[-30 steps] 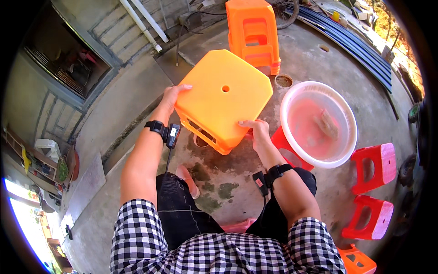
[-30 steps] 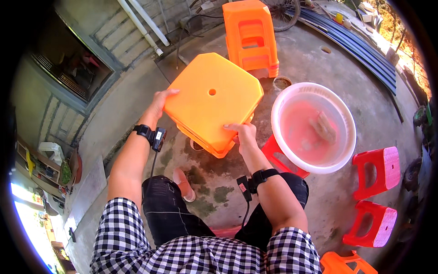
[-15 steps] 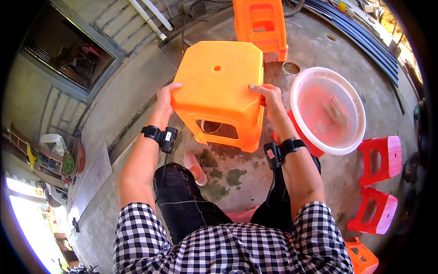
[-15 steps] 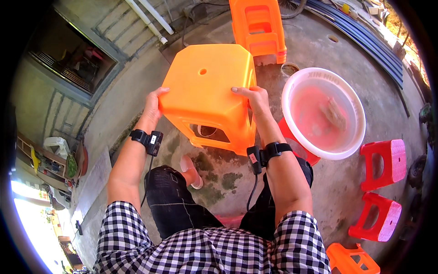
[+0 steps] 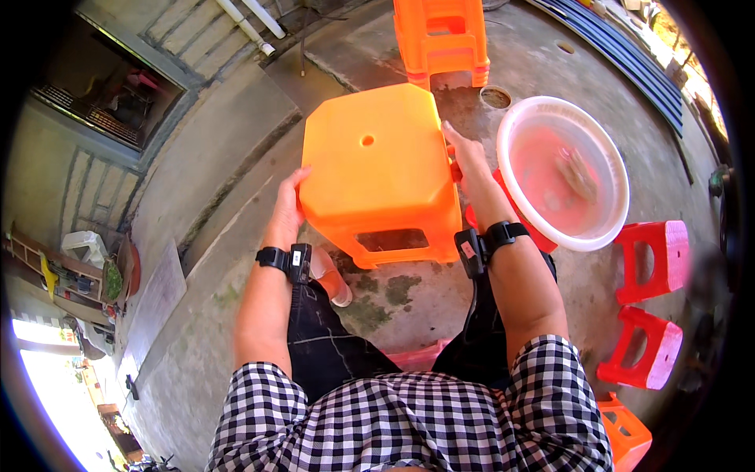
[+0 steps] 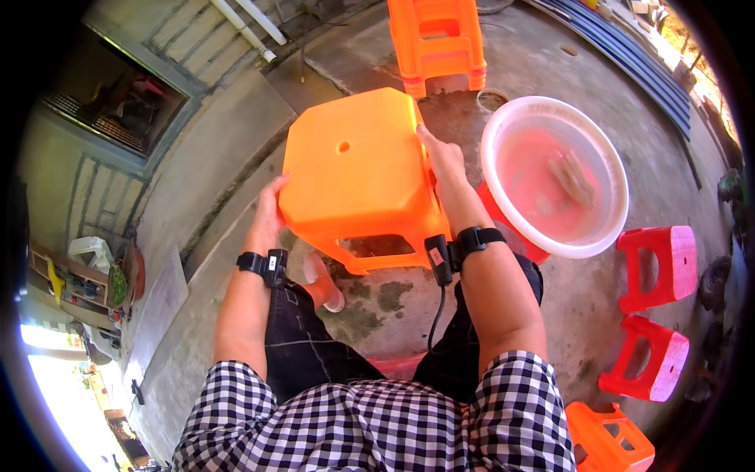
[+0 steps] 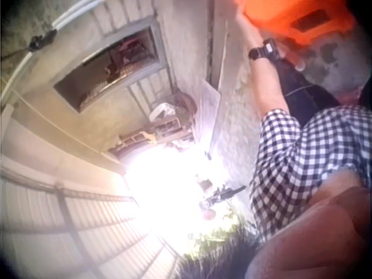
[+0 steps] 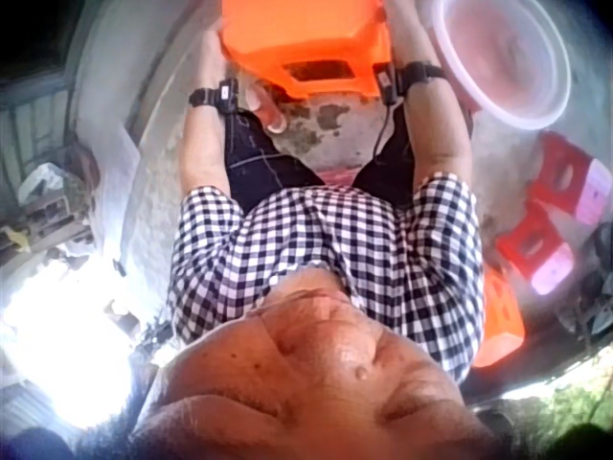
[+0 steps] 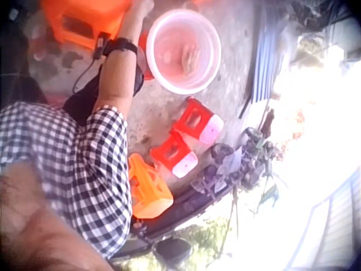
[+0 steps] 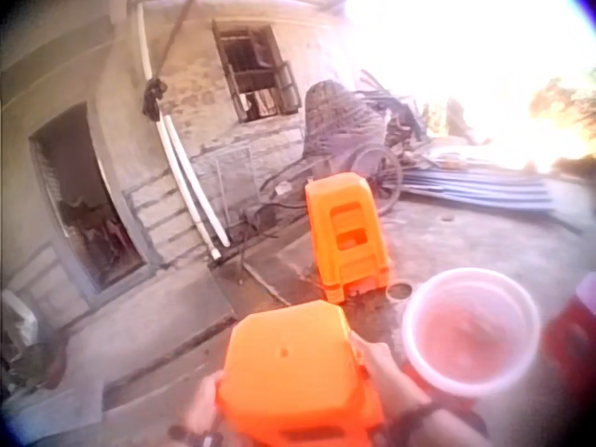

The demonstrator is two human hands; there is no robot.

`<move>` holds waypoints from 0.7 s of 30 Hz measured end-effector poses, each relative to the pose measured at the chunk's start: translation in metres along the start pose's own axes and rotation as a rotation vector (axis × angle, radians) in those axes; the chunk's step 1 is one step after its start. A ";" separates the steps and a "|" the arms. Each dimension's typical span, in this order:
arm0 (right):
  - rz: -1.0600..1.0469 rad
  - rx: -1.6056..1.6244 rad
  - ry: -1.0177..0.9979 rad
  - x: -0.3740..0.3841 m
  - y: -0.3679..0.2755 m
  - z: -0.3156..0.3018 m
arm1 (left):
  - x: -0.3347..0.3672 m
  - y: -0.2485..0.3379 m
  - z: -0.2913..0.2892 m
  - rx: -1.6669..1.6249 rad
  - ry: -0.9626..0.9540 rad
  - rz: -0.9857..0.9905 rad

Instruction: The person cleans orange and red plastic stools by wiping them with a damp cloth and rinsing them with water from a basin.

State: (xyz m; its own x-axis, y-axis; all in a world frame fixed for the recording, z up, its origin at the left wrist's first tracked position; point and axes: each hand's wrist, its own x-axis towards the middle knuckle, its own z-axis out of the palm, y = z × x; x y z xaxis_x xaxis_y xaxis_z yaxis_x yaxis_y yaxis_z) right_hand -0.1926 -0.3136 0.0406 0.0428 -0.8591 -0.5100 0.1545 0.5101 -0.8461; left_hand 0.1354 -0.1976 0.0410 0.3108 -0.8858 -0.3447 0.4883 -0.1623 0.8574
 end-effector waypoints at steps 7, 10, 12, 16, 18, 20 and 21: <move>0.110 -0.036 0.031 0.022 0.009 -0.008 | 0.006 -0.012 -0.023 -0.083 -0.005 0.027; 0.131 -0.001 -0.004 0.008 -0.006 -0.003 | -0.010 0.006 -0.014 -0.126 -0.045 0.049; 0.174 0.044 -0.039 0.008 -0.013 -0.006 | -0.009 0.004 -0.017 -0.102 -0.030 0.073; 0.035 0.027 -0.102 0.009 -0.008 -0.007 | -0.013 0.012 -0.013 -0.033 -0.043 0.135; -0.005 -0.018 -0.098 0.007 -0.009 -0.007 | -0.018 0.014 -0.016 -0.030 -0.059 0.141; -0.033 -0.068 -0.064 0.005 -0.013 0.005 | -0.007 0.017 -0.021 -0.009 -0.037 0.140; -0.039 -0.058 -0.079 0.003 -0.015 0.007 | -0.008 0.019 -0.028 -0.026 -0.041 0.161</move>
State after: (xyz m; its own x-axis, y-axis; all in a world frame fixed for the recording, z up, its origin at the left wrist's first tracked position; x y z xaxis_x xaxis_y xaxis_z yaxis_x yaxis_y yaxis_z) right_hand -0.1874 -0.3237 0.0529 0.1163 -0.8780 -0.4643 0.1008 0.4755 -0.8739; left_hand 0.1647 -0.1817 0.0491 0.3531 -0.9166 -0.1875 0.4562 -0.0063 0.8898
